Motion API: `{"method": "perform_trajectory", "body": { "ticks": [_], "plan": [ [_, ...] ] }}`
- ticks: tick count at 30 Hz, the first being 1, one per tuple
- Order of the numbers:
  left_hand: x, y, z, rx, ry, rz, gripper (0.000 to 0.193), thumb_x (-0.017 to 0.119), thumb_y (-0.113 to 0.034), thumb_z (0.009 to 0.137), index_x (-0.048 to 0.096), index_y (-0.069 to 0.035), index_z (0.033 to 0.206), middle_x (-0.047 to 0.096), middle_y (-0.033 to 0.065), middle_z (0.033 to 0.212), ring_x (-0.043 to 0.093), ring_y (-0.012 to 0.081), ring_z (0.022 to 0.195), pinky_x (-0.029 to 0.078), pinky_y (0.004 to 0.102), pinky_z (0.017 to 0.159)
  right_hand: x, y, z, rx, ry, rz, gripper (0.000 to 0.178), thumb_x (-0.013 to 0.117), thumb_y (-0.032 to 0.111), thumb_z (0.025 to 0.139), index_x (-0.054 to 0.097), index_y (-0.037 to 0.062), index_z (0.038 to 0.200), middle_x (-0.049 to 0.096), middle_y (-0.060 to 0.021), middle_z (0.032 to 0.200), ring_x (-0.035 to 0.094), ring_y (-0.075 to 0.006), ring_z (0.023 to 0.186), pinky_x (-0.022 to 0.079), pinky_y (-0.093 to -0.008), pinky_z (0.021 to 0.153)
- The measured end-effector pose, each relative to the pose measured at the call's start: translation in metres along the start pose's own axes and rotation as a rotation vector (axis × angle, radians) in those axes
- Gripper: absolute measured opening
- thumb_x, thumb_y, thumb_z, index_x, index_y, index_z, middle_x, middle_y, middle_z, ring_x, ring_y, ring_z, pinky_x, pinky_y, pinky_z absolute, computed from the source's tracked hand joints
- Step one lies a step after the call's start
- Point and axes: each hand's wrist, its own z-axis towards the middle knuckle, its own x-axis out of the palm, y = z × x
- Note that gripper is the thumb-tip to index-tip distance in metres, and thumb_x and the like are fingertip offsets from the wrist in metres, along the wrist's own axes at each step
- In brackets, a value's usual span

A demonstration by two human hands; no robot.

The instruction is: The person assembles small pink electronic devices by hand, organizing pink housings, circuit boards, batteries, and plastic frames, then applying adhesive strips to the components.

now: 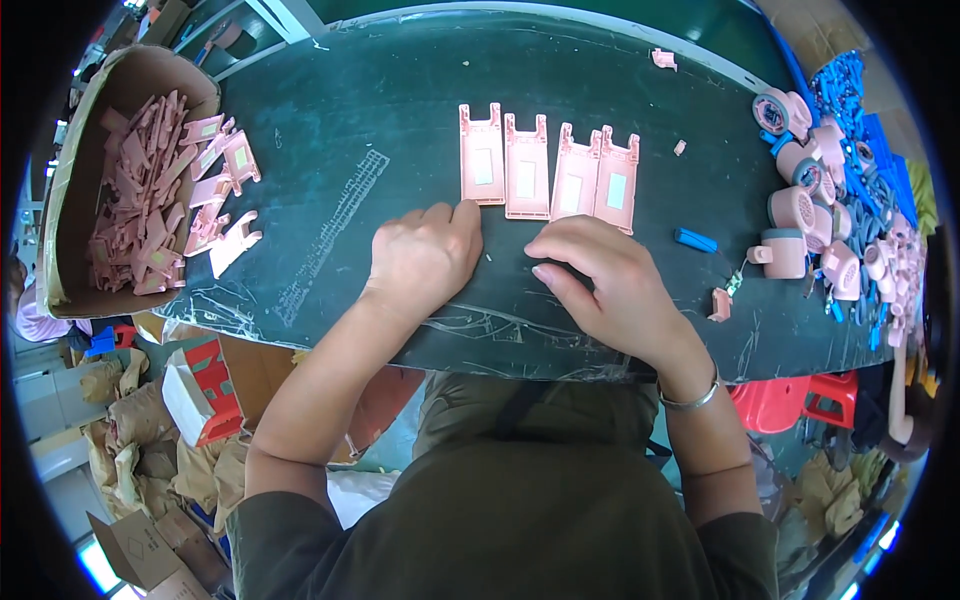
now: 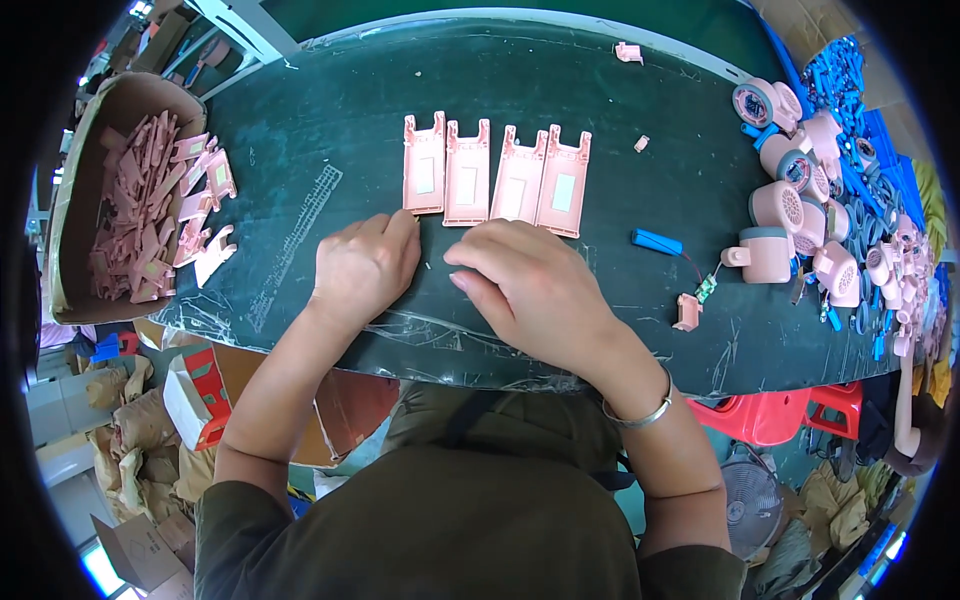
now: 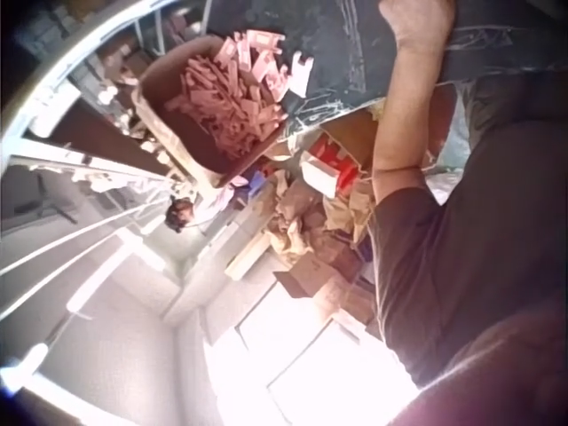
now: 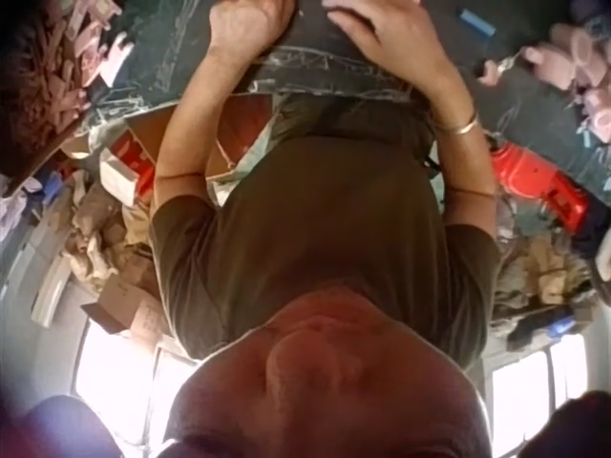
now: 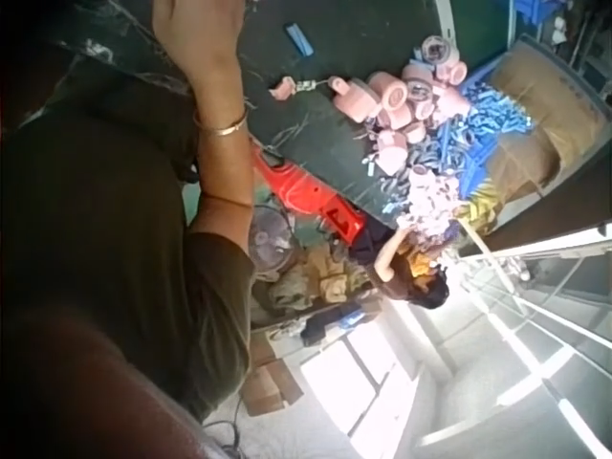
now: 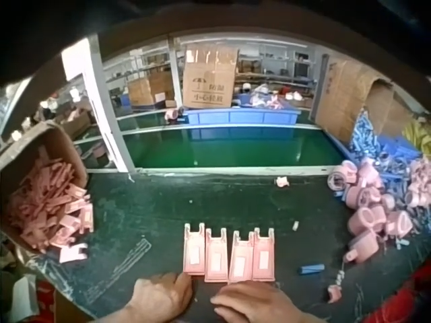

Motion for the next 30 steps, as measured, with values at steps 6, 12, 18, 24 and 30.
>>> {"method": "perform_trajectory", "body": {
  "ticks": [6,12,18,24,30],
  "plan": [
    [-0.041,0.038,-0.056,-0.649,0.103,-1.186,0.021,0.051,-0.014,0.084,0.046,-0.004,0.065,0.036,0.0016,0.054,0.038,0.01,0.046,0.03,0.0247,0.042,-0.009,0.003,-0.024,0.065,-0.036,-0.016,0.015,0.063,0.005,0.078,0.061,0.0036,0.092,0.061,-0.011,0.091,0.06,-0.0282,0.085,0.048,-0.0345,0.074],
    [-0.037,0.144,-0.198,-1.212,-1.119,-1.188,0.017,0.05,-0.017,0.084,0.051,-0.007,0.07,0.041,-0.0008,0.059,0.04,0.0107,0.051,0.033,0.026,0.046,-0.041,0.004,-0.065,0.282,-0.15,-0.101,0.011,0.06,-0.002,0.078,0.061,-0.0025,0.089,0.062,-0.0137,0.088,0.061,-0.0239,0.081,0.046,-0.0296,0.075],
    [0.099,0.192,-0.406,-1.461,0.298,0.003,0.04,0.045,-0.037,0.087,0.061,0.0,0.094,0.062,0.024,0.096,0.059,0.0405,0.094,0.046,0.0466,0.083,-0.025,0.014,-0.052,0.274,-0.067,-0.115,0.01,0.059,0.002,0.079,0.06,-0.0022,0.088,0.062,-0.0136,0.088,0.06,-0.0228,0.081,0.045,-0.0291,0.075],
    [0.188,0.216,-0.446,-1.372,0.351,-0.371,0.049,0.044,-0.049,0.087,0.056,-0.011,0.115,0.061,0.0219,0.108,0.058,0.0377,0.102,0.046,0.0466,0.087,-0.015,0.032,-0.044,0.257,-0.026,-0.109,0.01,0.059,0.001,0.079,0.06,-0.0022,0.088,0.062,-0.013,0.087,0.06,-0.0234,0.08,0.045,-0.0292,0.075],
    [0.069,0.244,-0.371,-1.302,-0.16,0.145,0.02,0.056,-0.025,0.086,0.066,-0.008,0.086,0.066,0.0138,0.079,0.065,0.0306,0.071,0.053,0.0368,0.066,-0.007,0.033,-0.033,0.209,-0.007,-0.098,0.013,0.062,0.0,0.076,0.062,0.0,0.09,0.062,-0.0138,0.087,0.06,-0.0273,0.078,0.047,-0.0322,0.071]
  ]
}}
